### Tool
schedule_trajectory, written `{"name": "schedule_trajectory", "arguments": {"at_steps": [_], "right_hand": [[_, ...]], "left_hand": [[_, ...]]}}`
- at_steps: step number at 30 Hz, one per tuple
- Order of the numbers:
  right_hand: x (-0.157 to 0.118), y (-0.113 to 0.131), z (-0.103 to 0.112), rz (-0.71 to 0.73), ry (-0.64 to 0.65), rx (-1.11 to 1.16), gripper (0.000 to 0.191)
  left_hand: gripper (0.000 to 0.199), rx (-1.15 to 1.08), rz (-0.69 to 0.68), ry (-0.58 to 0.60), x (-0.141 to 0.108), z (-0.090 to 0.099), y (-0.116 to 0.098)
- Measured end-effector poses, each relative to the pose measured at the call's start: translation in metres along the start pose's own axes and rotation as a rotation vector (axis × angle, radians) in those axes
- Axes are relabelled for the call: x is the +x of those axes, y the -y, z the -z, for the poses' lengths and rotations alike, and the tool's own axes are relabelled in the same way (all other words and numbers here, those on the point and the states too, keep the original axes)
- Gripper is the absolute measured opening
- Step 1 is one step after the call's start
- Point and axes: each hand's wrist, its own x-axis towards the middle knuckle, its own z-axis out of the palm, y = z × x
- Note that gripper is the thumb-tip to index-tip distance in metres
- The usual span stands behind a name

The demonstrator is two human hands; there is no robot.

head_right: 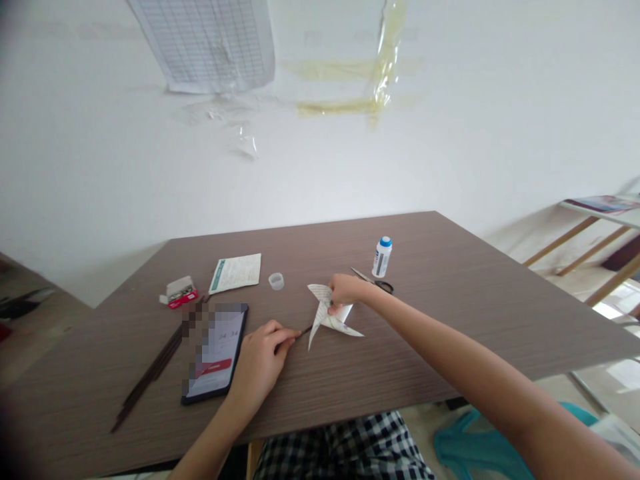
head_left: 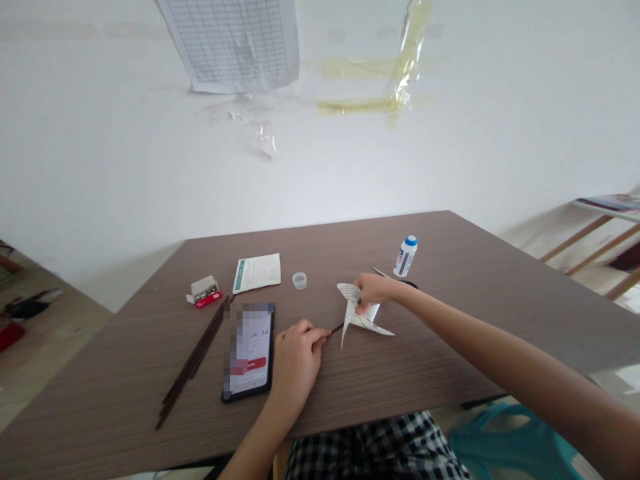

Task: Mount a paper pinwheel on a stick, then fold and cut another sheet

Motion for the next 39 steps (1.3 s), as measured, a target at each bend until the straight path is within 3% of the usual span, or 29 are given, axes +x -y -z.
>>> {"name": "schedule_trajectory", "arguments": {"at_steps": [23,39], "right_hand": [[-0.018,0.025,0.006,-0.112,-0.024,-0.077,0.009],[-0.024,0.031,0.006,-0.149,-0.038,-0.1,0.019]], "left_hand": [[0.036,0.0,0.013,0.024,0.001,0.004,-0.004],[0.036,0.012,0.016,0.02,0.0,0.005,-0.005]]}}
